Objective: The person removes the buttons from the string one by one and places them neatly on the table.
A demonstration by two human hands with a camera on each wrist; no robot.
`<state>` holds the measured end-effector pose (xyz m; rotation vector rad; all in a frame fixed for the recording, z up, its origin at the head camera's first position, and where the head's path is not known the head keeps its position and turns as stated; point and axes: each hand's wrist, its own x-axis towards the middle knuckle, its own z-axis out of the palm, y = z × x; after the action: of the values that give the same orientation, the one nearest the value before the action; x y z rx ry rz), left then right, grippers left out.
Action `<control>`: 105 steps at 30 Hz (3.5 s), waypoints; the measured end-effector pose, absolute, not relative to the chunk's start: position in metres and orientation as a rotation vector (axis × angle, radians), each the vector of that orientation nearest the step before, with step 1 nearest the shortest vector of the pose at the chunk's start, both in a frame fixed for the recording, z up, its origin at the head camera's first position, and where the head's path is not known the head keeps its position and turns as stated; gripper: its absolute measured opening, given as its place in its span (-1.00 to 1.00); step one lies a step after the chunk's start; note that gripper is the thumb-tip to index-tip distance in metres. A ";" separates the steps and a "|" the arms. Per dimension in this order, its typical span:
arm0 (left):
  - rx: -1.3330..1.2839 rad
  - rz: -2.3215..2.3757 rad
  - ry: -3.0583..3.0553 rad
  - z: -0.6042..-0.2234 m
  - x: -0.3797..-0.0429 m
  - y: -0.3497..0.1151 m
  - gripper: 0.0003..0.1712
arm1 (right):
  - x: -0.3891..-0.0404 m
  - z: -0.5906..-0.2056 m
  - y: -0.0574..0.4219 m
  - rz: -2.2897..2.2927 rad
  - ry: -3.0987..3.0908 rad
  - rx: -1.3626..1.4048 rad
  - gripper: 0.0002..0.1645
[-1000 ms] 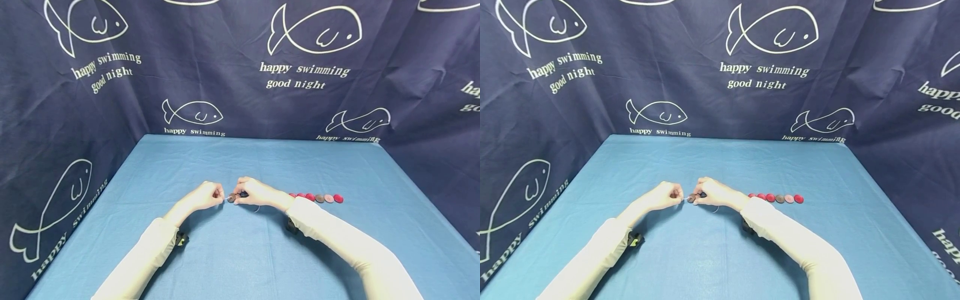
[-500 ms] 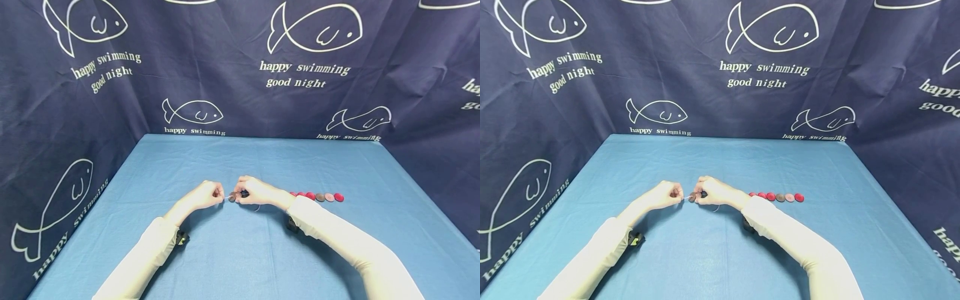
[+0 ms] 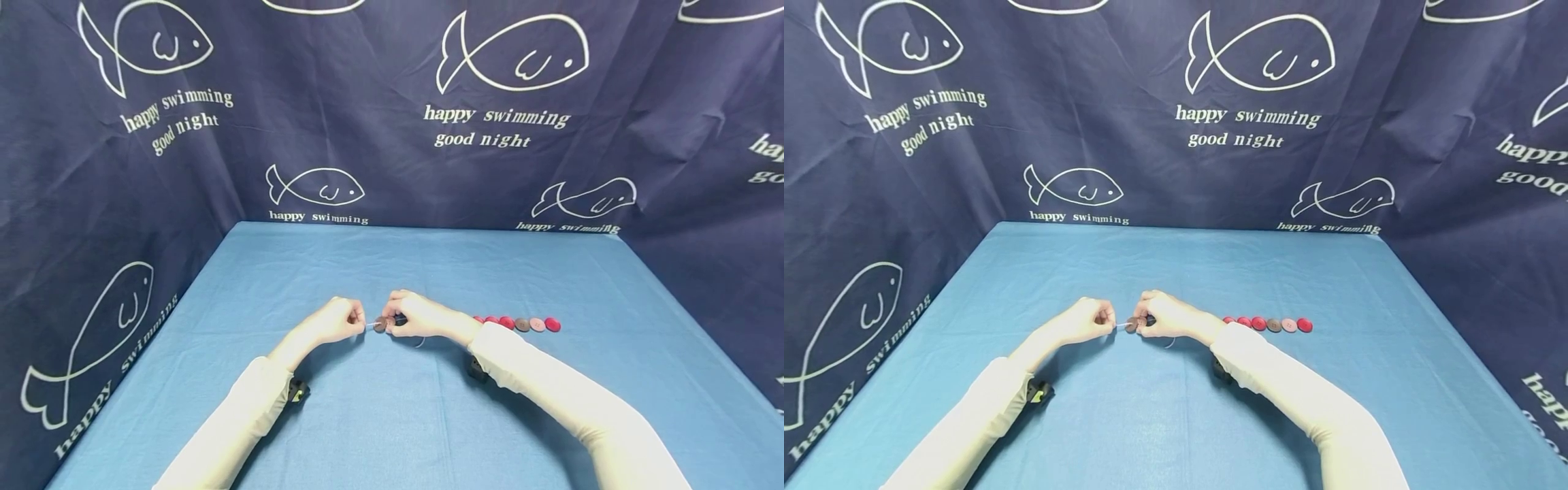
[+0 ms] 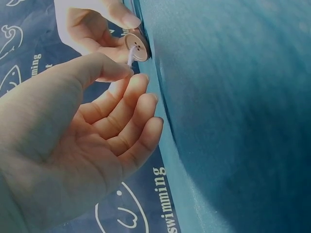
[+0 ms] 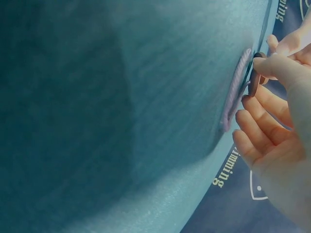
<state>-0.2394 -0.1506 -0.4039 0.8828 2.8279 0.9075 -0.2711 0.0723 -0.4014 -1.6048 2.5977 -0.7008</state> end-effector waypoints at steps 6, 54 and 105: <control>0.875 0.903 2.814 -0.405 -0.237 -0.150 -0.95 | -0.270 -0.403 0.074 -0.705 2.589 -1.588 -0.85; 0.867 0.886 2.823 -0.404 -0.239 -0.150 -0.96 | -0.275 -0.403 0.094 -0.755 2.644 -1.541 -0.92; 0.905 0.905 2.814 -0.404 -0.238 -0.150 -0.94 | -0.271 -0.400 0.119 -0.756 2.719 -1.429 -0.90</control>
<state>-0.2383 -0.1498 -0.4039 0.9049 2.8136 0.9049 -0.2711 0.1187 -0.3996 -1.4291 2.7187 -0.7558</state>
